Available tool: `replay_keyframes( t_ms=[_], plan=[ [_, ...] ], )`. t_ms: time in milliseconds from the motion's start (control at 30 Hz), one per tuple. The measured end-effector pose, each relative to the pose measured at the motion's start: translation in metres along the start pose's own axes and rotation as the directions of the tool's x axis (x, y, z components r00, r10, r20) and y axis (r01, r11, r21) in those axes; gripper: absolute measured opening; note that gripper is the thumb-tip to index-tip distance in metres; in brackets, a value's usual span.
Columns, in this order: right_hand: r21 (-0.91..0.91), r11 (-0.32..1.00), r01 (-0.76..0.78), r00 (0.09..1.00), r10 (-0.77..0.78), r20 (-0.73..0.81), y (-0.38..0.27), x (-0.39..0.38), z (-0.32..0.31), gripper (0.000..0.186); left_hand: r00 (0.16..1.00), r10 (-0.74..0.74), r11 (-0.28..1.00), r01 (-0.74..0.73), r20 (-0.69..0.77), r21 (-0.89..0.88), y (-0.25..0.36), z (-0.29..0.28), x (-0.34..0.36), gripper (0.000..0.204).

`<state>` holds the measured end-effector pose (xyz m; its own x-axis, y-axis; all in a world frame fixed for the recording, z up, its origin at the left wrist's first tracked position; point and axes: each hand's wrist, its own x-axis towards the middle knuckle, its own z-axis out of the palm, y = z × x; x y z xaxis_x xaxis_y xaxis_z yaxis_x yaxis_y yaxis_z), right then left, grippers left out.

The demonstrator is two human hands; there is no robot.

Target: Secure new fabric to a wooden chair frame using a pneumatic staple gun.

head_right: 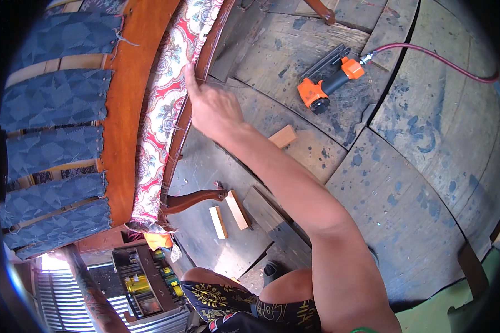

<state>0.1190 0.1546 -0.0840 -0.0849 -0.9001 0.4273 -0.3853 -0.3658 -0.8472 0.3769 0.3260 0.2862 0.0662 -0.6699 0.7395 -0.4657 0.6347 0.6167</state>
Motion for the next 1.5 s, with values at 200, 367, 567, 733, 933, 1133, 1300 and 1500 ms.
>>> replay_keyframes(
  t_ms=[200,367,567,733,933,1133,1300,1500],
  plan=[
    [0.045,0.997,0.067,0.998,-0.066,-0.008,0.007,-0.026,0.021,0.082,0.999,0.014,0.993,-0.009,-0.042,0.121,-0.013,0.052,0.004,0.039],
    [-0.060,0.995,0.079,0.991,-0.072,0.117,0.019,-0.032,0.011,0.085,0.996,0.030,0.980,-0.013,-0.080,0.201,-0.020,0.088,-0.002,0.040],
    [-0.132,0.952,0.278,0.961,-0.277,0.024,0.062,-0.044,0.004,0.053,0.985,0.053,0.950,0.000,-0.162,0.313,-0.018,0.067,-0.007,0.042],
    [-0.537,0.841,0.070,0.997,-0.067,0.026,0.186,-0.053,-0.086,0.041,0.965,0.069,0.911,0.042,-0.252,0.411,-0.026,0.032,0.011,0.043],
    [-0.725,0.657,0.207,0.896,0.170,0.410,0.226,-0.058,-0.117,0.064,0.942,0.088,0.856,0.094,-0.323,0.508,-0.027,-0.009,0.023,0.045],
    [-0.763,0.523,0.380,0.728,0.340,0.595,0.231,-0.030,-0.101,0.086,0.918,0.115,0.816,0.131,-0.380,0.563,-0.031,-0.016,0.014,0.047],
    [-0.655,0.631,0.416,0.713,0.220,0.666,0.221,-0.050,-0.097,0.072,0.891,0.127,0.796,0.170,-0.435,0.580,-0.040,-0.056,0.021,0.048],
    [-0.607,0.697,0.381,0.742,0.161,0.650,0.131,-0.133,-0.064,0.077,0.862,0.147,0.768,0.210,-0.486,0.605,-0.030,-0.113,0.014,0.050]
  ],
)
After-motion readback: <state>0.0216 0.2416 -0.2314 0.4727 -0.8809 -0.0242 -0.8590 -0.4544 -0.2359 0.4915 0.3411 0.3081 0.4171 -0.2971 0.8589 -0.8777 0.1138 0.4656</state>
